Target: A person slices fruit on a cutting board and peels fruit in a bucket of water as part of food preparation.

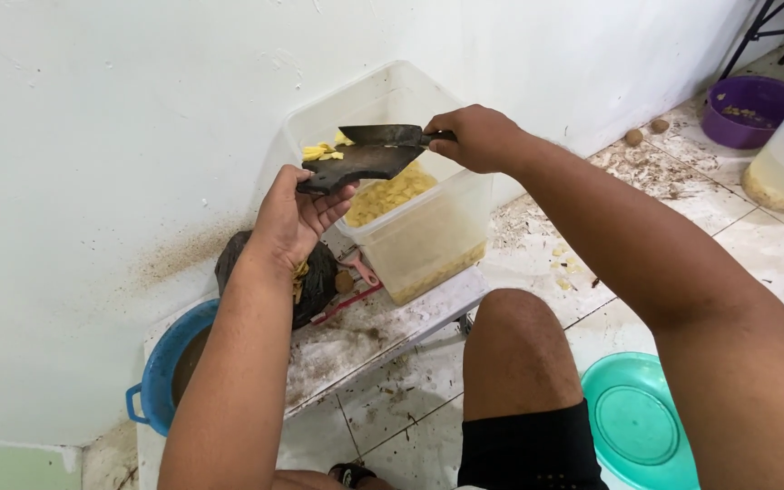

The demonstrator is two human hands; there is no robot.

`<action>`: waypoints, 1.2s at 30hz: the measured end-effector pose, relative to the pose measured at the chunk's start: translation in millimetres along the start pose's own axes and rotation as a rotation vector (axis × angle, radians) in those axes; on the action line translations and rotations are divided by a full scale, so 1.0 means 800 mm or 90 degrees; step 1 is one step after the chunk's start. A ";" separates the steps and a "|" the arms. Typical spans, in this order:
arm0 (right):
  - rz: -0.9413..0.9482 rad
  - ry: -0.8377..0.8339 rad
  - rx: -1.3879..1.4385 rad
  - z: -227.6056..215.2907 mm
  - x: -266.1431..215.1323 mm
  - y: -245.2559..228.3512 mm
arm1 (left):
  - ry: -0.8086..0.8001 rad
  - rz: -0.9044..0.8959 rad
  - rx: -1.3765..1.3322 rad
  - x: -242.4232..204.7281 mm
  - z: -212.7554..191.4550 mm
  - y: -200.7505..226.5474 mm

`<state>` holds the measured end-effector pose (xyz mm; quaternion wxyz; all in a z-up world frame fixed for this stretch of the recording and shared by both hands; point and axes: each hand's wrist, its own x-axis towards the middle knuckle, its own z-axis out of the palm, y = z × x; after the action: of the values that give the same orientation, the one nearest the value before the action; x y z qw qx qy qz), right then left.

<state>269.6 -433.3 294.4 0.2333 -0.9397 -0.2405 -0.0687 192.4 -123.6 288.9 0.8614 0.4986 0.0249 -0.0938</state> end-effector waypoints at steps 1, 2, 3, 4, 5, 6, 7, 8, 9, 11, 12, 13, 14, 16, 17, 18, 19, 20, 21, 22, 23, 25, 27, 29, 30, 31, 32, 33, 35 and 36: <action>0.000 0.000 0.000 0.002 0.004 0.004 | 0.000 0.000 0.000 0.000 -0.001 -0.001; -0.001 -0.003 -0.007 0.004 0.008 0.008 | -0.003 -0.002 -0.005 0.000 -0.002 -0.003; -0.001 -0.007 -0.014 0.007 0.011 0.013 | -0.008 -0.004 -0.010 0.001 -0.003 -0.005; 0.000 -0.007 -0.014 0.008 0.011 0.010 | -0.008 -0.005 -0.010 0.001 -0.006 -0.005; 0.009 -0.020 -0.017 0.008 0.011 0.008 | -0.002 -0.009 -0.009 0.002 -0.007 -0.005; 0.018 -0.034 -0.021 0.008 0.011 0.006 | 0.005 -0.012 -0.008 0.002 -0.009 -0.004; 0.019 -0.033 -0.021 0.009 0.013 0.009 | 0.003 -0.012 -0.008 0.001 -0.010 -0.004; 0.021 -0.040 -0.040 0.010 0.015 0.011 | 0.009 -0.013 -0.012 0.000 -0.011 -0.003; 0.021 -0.046 -0.058 0.011 0.019 0.012 | 0.014 -0.013 -0.016 -0.001 -0.013 0.000; 0.028 -0.045 -0.065 0.014 0.024 0.016 | 0.017 -0.012 -0.014 -0.008 -0.010 0.004; 0.036 -0.047 -0.072 0.016 0.027 0.018 | 0.019 -0.013 -0.012 -0.012 -0.009 0.006; 0.036 -0.046 -0.071 0.018 0.030 0.020 | 0.019 -0.012 -0.011 -0.014 -0.011 0.007; 0.043 -0.043 -0.082 0.021 0.033 0.022 | 0.026 -0.010 -0.002 -0.016 -0.013 0.009; 0.049 -0.044 -0.091 0.023 0.034 0.022 | 0.036 -0.010 0.007 -0.019 -0.018 0.008; 0.029 -0.011 -0.096 0.020 0.033 0.021 | 0.033 -0.006 0.025 -0.019 -0.021 0.008; 0.010 0.022 -0.101 0.017 0.032 0.018 | 0.030 -0.002 0.042 -0.018 -0.023 0.008; 0.008 0.026 -0.101 0.006 0.025 0.004 | 0.029 0.002 0.044 -0.016 -0.025 0.009; -0.018 0.028 -0.054 -0.005 0.017 -0.011 | 0.023 0.003 0.049 -0.013 -0.026 0.010; -0.043 0.026 -0.007 -0.013 0.006 -0.025 | 0.020 0.001 0.053 -0.012 -0.028 0.008; -0.044 0.026 -0.006 -0.017 0.000 -0.036 | 0.021 0.002 0.053 -0.014 -0.023 0.008; -0.100 0.023 0.055 -0.020 -0.007 -0.046 | 0.005 0.005 0.066 -0.016 -0.018 0.008; -0.155 0.019 0.115 -0.022 -0.014 -0.061 | -0.010 0.006 0.079 -0.017 -0.011 0.007; -0.229 0.002 0.124 -0.020 -0.017 -0.069 | -0.009 0.000 0.083 -0.015 -0.004 0.003; -0.211 -0.006 0.113 -0.013 -0.011 -0.067 | -0.013 -0.005 0.069 -0.008 -0.004 -0.002; -0.196 -0.013 0.102 -0.009 -0.008 -0.066 | -0.016 -0.008 0.055 -0.004 -0.004 -0.003; -0.198 -0.014 0.101 -0.005 -0.001 -0.056 | -0.015 -0.006 0.053 -0.002 -0.004 -0.005; -0.177 -0.021 0.081 0.000 0.005 -0.047 | -0.014 -0.008 0.041 0.000 -0.004 -0.006; -0.156 -0.029 0.061 0.006 0.012 -0.037 | -0.012 -0.011 0.028 0.001 -0.004 -0.008; -0.127 -0.040 0.039 0.014 0.021 -0.018 | -0.013 -0.011 0.027 0.001 -0.008 -0.011; -0.095 -0.048 0.018 0.019 0.026 -0.008 | -0.016 -0.014 0.028 0.001 -0.009 -0.013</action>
<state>284.7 -412.3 289.0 0.2314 -0.9176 -0.3197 -0.0476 191.5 -122.6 276.0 0.8494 0.5159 0.0172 -0.1101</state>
